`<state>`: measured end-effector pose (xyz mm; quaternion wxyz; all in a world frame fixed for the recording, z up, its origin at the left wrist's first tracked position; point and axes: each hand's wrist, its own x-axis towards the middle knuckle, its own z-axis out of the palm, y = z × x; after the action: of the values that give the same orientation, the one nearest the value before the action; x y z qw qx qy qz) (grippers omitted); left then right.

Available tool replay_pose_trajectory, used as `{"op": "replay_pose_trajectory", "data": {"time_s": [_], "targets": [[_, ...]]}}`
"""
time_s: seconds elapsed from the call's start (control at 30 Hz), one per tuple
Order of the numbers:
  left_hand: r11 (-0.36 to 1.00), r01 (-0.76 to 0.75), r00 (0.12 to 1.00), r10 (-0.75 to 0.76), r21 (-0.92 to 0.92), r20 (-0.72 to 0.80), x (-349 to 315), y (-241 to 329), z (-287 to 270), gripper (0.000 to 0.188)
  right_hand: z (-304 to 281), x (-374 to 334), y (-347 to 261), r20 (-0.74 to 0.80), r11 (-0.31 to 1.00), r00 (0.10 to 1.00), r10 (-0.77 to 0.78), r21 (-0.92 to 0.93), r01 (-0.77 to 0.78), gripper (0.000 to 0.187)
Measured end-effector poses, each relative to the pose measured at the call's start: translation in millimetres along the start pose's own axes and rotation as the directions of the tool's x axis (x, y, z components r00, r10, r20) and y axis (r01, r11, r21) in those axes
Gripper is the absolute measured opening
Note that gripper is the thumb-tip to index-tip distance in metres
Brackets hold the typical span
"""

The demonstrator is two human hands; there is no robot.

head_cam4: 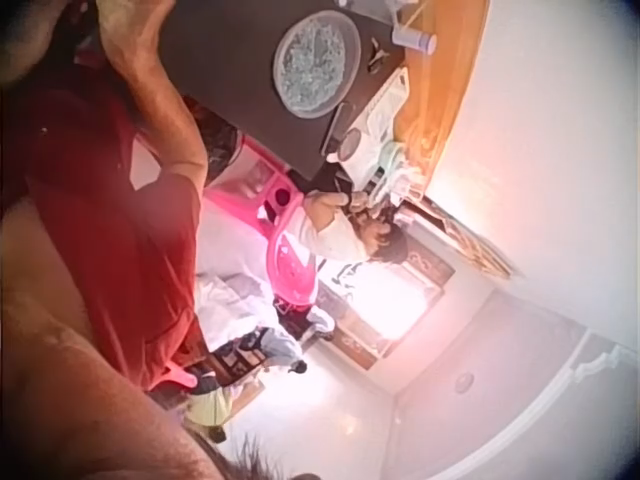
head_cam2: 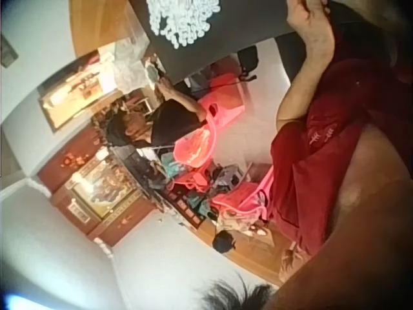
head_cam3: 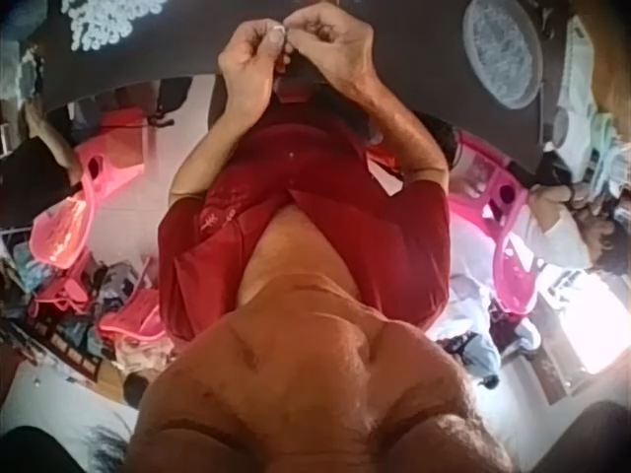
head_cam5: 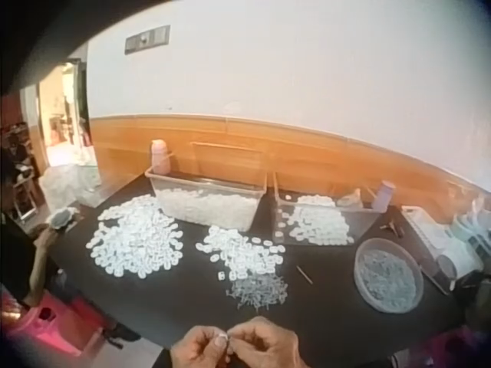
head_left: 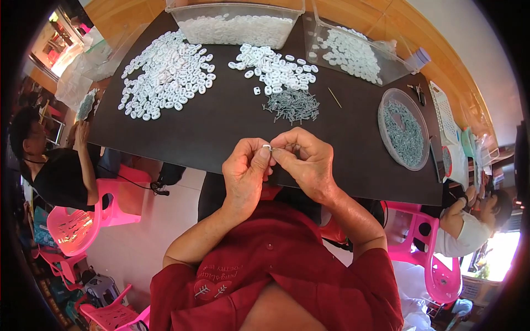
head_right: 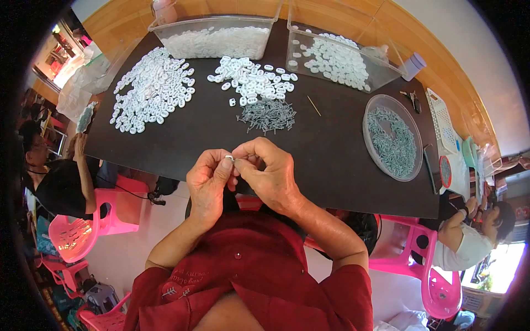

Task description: Assembling small white plastic parts with metal connectors.

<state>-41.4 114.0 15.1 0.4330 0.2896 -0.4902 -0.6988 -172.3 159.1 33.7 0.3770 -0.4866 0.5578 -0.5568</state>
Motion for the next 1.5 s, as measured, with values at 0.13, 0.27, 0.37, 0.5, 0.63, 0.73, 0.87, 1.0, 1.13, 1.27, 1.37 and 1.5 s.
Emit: {"op": "replay_pose_trajectory", "data": {"time_s": [0.13,0.27,0.37,0.5,0.63,0.73,0.87,1.0,1.13,1.27,1.37,1.5], "targets": [[0.998,-0.038,0.999,0.038,-0.050,0.000,-0.7,0.4,0.2,0.010,5.6,-3.5,4.5,-0.025,0.999,0.999,-0.023,0.045,0.024,0.011],[0.998,-0.035,0.999,0.035,-0.043,0.013,1.1,5.0,0.5,0.011,6.6,-4.3,3.6,-0.128,0.996,0.989,-0.074,0.031,0.079,0.009],[0.997,-0.026,0.999,0.028,-0.073,0.026,2.0,5.9,1.8,0.011,2.8,-3.7,6.1,-0.147,0.980,0.974,-0.172,-0.122,0.155,0.008],[0.992,-0.021,0.999,0.024,-0.121,0.027,1.0,6.7,3.6,0.012,1.6,-3.9,3.1,-0.145,0.950,0.961,-0.236,-0.241,0.197,0.008],[0.995,-0.029,0.999,0.033,-0.099,0.035,-0.4,2.6,3.3,0.013,1.9,-2.5,4.1,-0.130,0.943,0.962,-0.241,-0.264,0.201,0.007],[0.996,-0.088,0.996,0.088,-0.005,0.004,-1.2,-1.0,8.4,0.012,0.8,-0.9,4.0,-0.118,0.945,0.963,-0.242,-0.255,0.206,0.006],[0.972,-0.177,0.984,0.178,0.155,0.008,-1.1,-7.2,9.8,0.012,-1.4,1.0,8.1,-0.093,0.917,0.951,-0.295,-0.308,0.254,0.007],[0.951,-0.209,0.978,0.210,0.228,0.021,3.2,-14.6,10.8,0.013,-2.9,5.2,14.6,-0.087,0.886,0.941,-0.326,-0.376,0.272,0.008],[0.975,-0.175,0.984,0.178,0.139,-0.012,14.7,-17.7,8.7,0.012,-2.7,13.1,14.3,-0.091,0.878,0.941,-0.325,-0.400,0.264,0.007],[0.991,0.000,1.000,-0.003,-0.137,-0.020,32.1,-14.7,-2.1,0.016,-10.1,27.6,7.3,-0.057,0.860,0.948,-0.313,-0.440,0.258,0.011],[0.987,0.004,0.998,-0.014,-0.163,-0.061,41.8,-11.7,-14.6,0.019,-18.2,46.0,6.0,-0.074,0.872,0.960,-0.271,-0.441,0.212,0.017],[0.991,-0.037,0.993,0.021,-0.132,-0.120,47.7,-7.0,-31.2,0.021,-17.5,90.8,16.2,0.081,0.628,0.898,-0.434,-0.687,0.365,0.015]]}}
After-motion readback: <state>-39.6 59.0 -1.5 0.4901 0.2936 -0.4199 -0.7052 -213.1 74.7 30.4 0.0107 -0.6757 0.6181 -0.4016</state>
